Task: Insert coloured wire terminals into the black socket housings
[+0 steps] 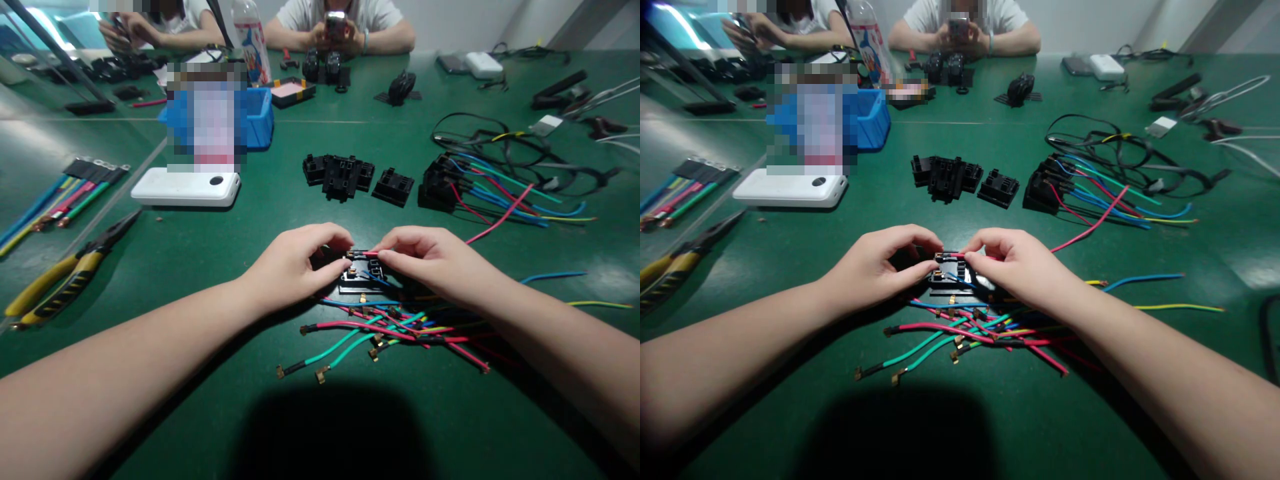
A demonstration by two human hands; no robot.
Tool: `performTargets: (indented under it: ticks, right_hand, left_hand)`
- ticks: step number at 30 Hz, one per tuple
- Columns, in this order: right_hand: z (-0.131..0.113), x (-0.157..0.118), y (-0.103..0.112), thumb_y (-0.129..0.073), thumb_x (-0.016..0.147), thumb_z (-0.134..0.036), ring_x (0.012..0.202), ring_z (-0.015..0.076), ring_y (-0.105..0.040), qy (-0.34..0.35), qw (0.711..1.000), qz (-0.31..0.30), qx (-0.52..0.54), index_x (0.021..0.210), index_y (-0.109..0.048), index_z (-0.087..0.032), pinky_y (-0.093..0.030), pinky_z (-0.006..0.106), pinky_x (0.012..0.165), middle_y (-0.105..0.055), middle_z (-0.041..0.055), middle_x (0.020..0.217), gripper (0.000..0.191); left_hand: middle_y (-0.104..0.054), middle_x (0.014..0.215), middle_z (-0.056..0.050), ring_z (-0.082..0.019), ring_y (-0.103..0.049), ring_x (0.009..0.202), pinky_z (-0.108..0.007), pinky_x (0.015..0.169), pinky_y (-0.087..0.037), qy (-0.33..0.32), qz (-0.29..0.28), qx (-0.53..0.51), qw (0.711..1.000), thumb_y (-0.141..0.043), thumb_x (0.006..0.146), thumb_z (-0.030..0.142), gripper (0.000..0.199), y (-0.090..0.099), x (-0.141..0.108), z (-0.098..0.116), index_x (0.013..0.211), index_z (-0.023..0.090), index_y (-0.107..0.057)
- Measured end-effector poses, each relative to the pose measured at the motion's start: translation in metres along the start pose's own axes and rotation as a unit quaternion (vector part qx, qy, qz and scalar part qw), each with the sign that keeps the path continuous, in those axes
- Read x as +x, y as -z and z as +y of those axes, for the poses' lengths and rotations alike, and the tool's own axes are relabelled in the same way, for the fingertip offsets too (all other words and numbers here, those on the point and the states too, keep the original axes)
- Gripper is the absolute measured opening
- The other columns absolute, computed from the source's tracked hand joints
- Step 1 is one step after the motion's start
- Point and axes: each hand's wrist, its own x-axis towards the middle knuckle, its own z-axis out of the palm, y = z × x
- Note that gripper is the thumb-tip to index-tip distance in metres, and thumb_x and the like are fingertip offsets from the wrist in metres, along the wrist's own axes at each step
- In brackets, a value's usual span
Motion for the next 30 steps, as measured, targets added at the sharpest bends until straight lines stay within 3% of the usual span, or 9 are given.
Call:
performTargets:
  ticks: [8,12,19,25,30]
  right_hand:
    - [0.001,-0.003,-0.001,-0.055,0.083,-0.041,0.054,0.0115,-0.042,0.017,0.999,0.011,-0.036,0.088,-0.066,-0.018,-0.029,0.024,0.048,-0.053,-0.0009,0.062,0.026]
    - [-0.002,-0.005,-0.002,-0.055,0.083,-0.04,0.053,0.0111,-0.039,0.035,0.998,0.015,-0.058,0.088,-0.066,-0.019,-0.027,0.024,0.048,-0.048,-0.0024,0.059,0.024]
    - [-0.003,-0.009,-0.003,-0.052,0.087,-0.038,0.051,0.01,-0.041,0.089,0.992,0.02,-0.092,0.089,-0.063,-0.019,-0.029,0.022,0.047,-0.048,-0.0035,0.057,0.022]
    - [-0.002,-0.011,-0.002,-0.052,0.086,-0.025,0.055,0.011,-0.049,0.237,0.943,0.082,-0.22,0.087,-0.065,-0.018,-0.034,0.022,0.053,-0.059,-0.0007,0.063,0.015]
    - [-0.001,-0.009,-0.001,-0.051,0.086,-0.018,0.054,0.011,-0.048,0.317,0.9,0.093,-0.283,0.086,-0.065,-0.016,-0.034,0.023,0.057,-0.057,-0.0007,0.061,0.015]
  left_hand:
    - [-0.069,0.097,-0.003,-0.016,-0.06,0.094,-0.029,0.086,-0.044,-0.028,0.005,0.044,0.999,-0.057,0.085,0.027,0.016,0.0,0.002,-0.003,0.096,0.019,-0.066]
    - [-0.069,0.099,-0.003,-0.016,-0.06,0.098,-0.03,0.09,-0.044,-0.069,0.041,0.057,0.995,-0.058,0.084,0.024,0.012,0.0,0.001,-0.003,0.088,0.019,-0.069]
    - [-0.067,0.106,-0.005,-0.015,-0.061,0.102,-0.026,0.09,-0.047,-0.059,0.049,0.025,0.997,-0.054,0.086,0.022,0.014,0.0,-0.002,-0.001,0.094,0.018,-0.065]
    - [-0.068,0.092,-0.001,-0.013,-0.066,0.081,-0.024,0.074,-0.05,0.048,0.016,-0.064,0.997,-0.057,0.085,0.031,0.018,-0.002,-0.002,0.0,0.098,0.02,-0.053]
    - [-0.066,0.087,0.001,-0.012,-0.064,0.08,-0.023,0.075,-0.05,0.058,0.01,-0.12,0.991,-0.059,0.084,0.032,0.02,-0.002,-0.001,-0.003,0.097,0.02,-0.051]
